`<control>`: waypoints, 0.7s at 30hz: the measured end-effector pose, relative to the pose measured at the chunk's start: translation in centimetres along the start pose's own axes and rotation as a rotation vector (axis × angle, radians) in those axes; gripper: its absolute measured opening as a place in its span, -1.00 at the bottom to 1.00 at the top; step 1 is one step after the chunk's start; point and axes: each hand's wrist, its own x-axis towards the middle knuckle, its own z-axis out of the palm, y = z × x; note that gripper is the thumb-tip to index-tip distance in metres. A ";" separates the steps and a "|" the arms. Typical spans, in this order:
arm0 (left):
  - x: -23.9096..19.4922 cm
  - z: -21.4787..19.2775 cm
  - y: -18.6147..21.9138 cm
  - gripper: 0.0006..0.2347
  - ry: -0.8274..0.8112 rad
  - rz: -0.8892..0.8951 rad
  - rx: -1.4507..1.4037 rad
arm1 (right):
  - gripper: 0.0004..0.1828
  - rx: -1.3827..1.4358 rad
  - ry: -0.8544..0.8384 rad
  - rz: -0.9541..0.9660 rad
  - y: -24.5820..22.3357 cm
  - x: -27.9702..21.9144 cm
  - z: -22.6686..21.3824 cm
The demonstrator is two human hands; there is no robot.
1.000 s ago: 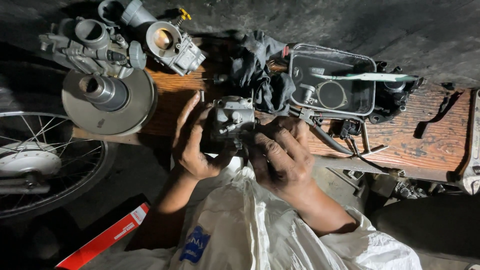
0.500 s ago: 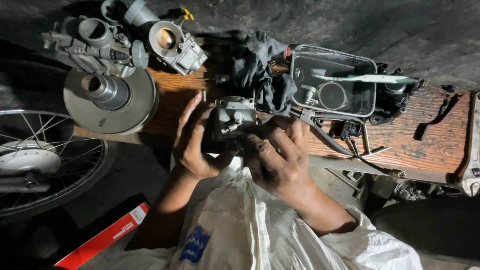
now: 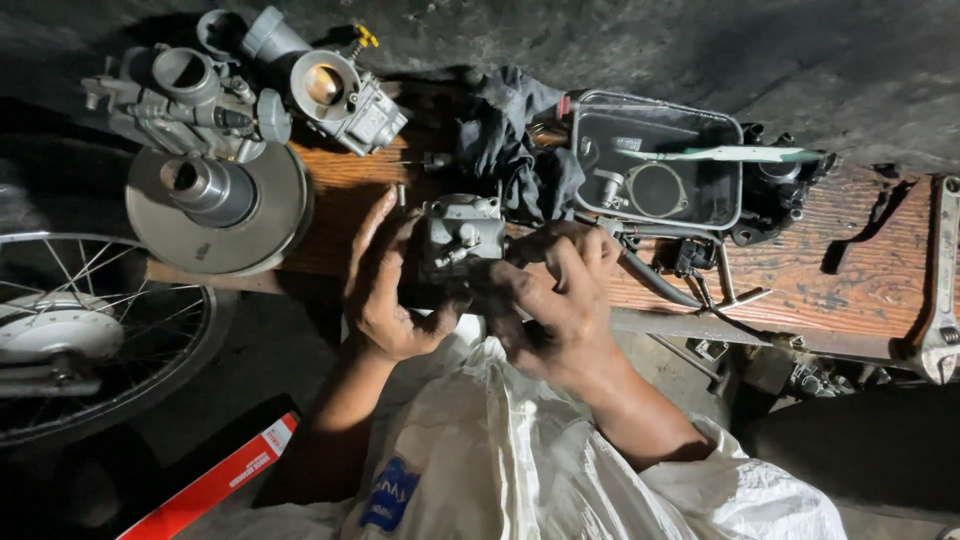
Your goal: Cleaning and assembling motorcycle carburetor components using a toothbrush and screwdriver.
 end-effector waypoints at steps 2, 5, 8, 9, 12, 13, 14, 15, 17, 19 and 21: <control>0.1 -0.1 0.0 -0.41 0.008 0.009 -0.032 | -0.87 0.054 0.069 0.035 1.3 -2.5 1.0; -0.1 -0.1 -0.1 -0.40 -0.002 0.006 -0.008 | -0.78 -0.058 0.075 0.181 4.6 -6.1 -1.3; 0.0 0.1 0.0 -0.39 0.004 -0.001 -0.020 | -0.75 -0.224 0.053 0.312 5.1 -5.7 -3.2; -0.1 0.0 0.0 -0.39 0.002 -0.002 -0.023 | -0.75 -0.227 0.052 0.315 5.1 -5.7 -3.6; -0.3 0.0 -0.1 -0.36 -0.023 -0.005 0.028 | -0.59 -0.406 0.000 0.405 5.7 -6.0 -4.4; -0.4 0.1 -0.2 -0.36 -0.023 -0.005 0.020 | -0.53 -0.475 -0.031 0.419 6.0 -6.4 -4.3; -0.5 0.1 -0.3 -0.35 -0.023 -0.006 0.014 | -0.48 -0.543 -0.063 0.432 6.3 -6.9 -4.1; -0.6 0.0 -0.2 -0.35 -0.026 -0.007 0.012 | -0.48 -0.543 -0.064 0.436 6.0 -6.7 -4.1; -0.7 0.0 -0.2 -0.35 -0.033 -0.012 0.048 | -0.46 -0.630 -0.078 0.471 5.5 -6.2 -3.9; -0.6 0.1 -0.2 -0.36 -0.027 -0.010 0.038 | -0.53 -0.628 -0.088 0.481 4.9 -5.8 -4.0; -0.4 0.0 -0.2 -0.37 -0.022 -0.007 0.028 | -0.60 -0.627 -0.096 0.491 4.5 -5.7 -4.0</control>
